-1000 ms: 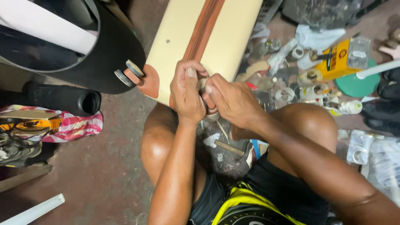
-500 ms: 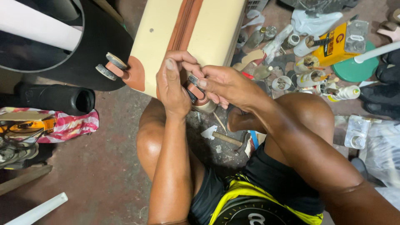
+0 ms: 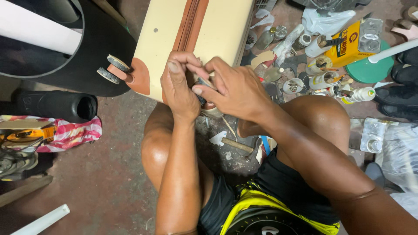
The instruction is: The person saws through the axle of a suitcase wheel using a hacksaw and then uses a screwdriver and their hands to remove the damaged wheel and axle components from the suitcase housing.
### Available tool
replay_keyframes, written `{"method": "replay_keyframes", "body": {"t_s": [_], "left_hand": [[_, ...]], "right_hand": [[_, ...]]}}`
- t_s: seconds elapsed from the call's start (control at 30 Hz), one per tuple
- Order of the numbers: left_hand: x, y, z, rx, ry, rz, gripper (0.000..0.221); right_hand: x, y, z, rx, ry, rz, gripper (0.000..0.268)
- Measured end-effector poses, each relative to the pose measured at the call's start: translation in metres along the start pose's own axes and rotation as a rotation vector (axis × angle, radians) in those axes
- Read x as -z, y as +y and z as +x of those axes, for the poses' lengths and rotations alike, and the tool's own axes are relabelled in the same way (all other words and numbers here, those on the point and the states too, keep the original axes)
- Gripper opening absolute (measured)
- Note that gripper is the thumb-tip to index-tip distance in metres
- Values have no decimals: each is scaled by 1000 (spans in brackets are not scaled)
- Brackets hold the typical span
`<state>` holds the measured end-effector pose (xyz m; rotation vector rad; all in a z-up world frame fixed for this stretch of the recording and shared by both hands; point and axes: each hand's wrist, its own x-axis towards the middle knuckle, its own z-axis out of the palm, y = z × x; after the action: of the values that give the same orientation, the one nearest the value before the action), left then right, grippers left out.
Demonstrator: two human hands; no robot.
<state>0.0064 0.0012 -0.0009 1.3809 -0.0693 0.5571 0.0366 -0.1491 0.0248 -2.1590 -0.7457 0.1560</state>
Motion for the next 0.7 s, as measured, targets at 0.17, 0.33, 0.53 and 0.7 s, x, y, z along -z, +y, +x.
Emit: {"method": "replay_keyframes", "body": {"t_s": [0.17, 0.33, 0.53, 0.7], "left_hand": [[-5, 2, -9, 53, 16, 7, 51], [-11, 3, -6, -93, 17, 52, 44], [-10, 3, -24, -3, 20, 40, 37], [-8, 4, -9, -10, -16, -5, 45]], "right_hand": [[-2, -19, -5, 88, 106, -309, 33], [-7, -23, -4, 2, 127, -363, 31], [-13, -23, -16, -94, 60, -202, 26], [18, -37, -4, -57, -7, -93, 33]]}}
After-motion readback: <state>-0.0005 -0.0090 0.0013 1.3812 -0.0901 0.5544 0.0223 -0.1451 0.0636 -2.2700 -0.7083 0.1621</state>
